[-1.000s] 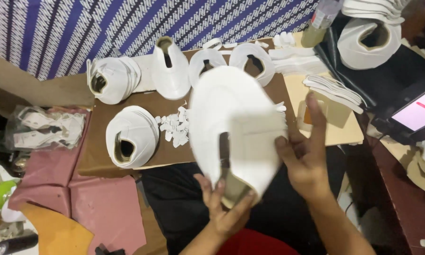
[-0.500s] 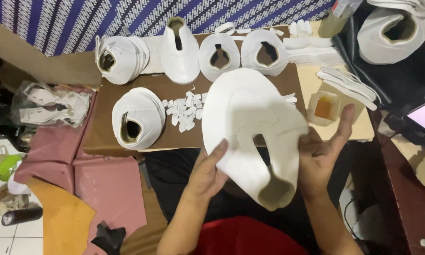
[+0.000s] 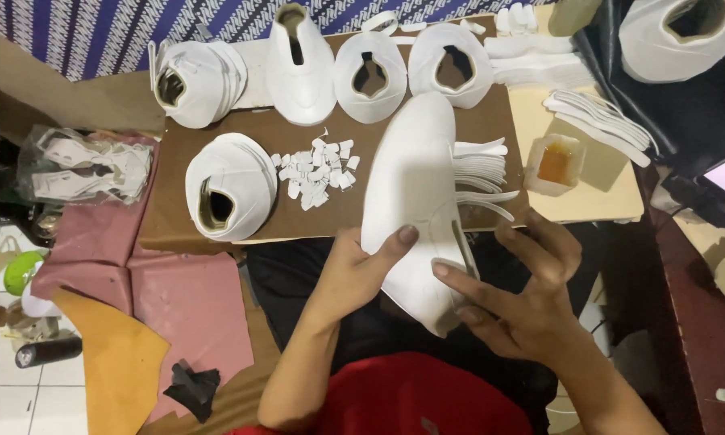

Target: The person handles white shoe uppers and long white foam strips at a work table. They pick up a shoe upper, turn it over, and then repeatedly pick up foam strips, align them, and place them in rows on the table.

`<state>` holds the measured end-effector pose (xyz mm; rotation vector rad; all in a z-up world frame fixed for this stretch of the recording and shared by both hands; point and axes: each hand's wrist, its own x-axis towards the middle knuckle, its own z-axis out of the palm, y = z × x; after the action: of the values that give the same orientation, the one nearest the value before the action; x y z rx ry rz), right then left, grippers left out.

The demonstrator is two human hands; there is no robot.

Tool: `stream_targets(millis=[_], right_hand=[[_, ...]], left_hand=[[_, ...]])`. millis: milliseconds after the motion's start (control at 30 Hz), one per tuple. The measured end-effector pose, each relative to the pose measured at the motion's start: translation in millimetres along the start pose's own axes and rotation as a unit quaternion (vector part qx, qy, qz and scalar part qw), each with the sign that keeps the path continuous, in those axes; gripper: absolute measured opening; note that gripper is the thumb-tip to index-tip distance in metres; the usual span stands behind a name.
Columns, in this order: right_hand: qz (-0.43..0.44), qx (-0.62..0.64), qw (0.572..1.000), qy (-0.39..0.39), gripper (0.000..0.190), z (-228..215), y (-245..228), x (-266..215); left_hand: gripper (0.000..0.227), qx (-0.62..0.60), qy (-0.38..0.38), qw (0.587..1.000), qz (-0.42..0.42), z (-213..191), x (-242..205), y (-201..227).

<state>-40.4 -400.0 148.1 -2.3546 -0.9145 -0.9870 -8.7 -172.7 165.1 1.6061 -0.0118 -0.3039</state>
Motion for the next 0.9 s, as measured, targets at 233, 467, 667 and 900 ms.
stream_targets(millis=[233, 467, 667, 900], right_hand=[[-0.026, -0.019, 0.999, -0.009, 0.038, 0.9, 6.0, 1.7], [-0.022, -0.053, 0.998, -0.022, 0.037, -3.5, 5.6, 0.1], [-0.036, -0.048, 0.998, -0.015, 0.037, -5.6, 7.2, 1.5], [-0.05, 0.012, 0.999, -0.016, 0.038, -21.3, 3.9, -4.6]], left_hand=[[0.046, 0.004, -0.04, 0.998, 0.038, 1.6, -3.2, 3.2], [0.044, 0.014, -0.043, 0.999, 0.029, 2.7, -3.1, 0.6], [0.043, 0.008, -0.043, 0.999, 0.031, 2.8, -3.7, 2.5], [0.041, 0.017, -0.03, 0.999, 0.038, -1.6, -0.4, 0.6]])
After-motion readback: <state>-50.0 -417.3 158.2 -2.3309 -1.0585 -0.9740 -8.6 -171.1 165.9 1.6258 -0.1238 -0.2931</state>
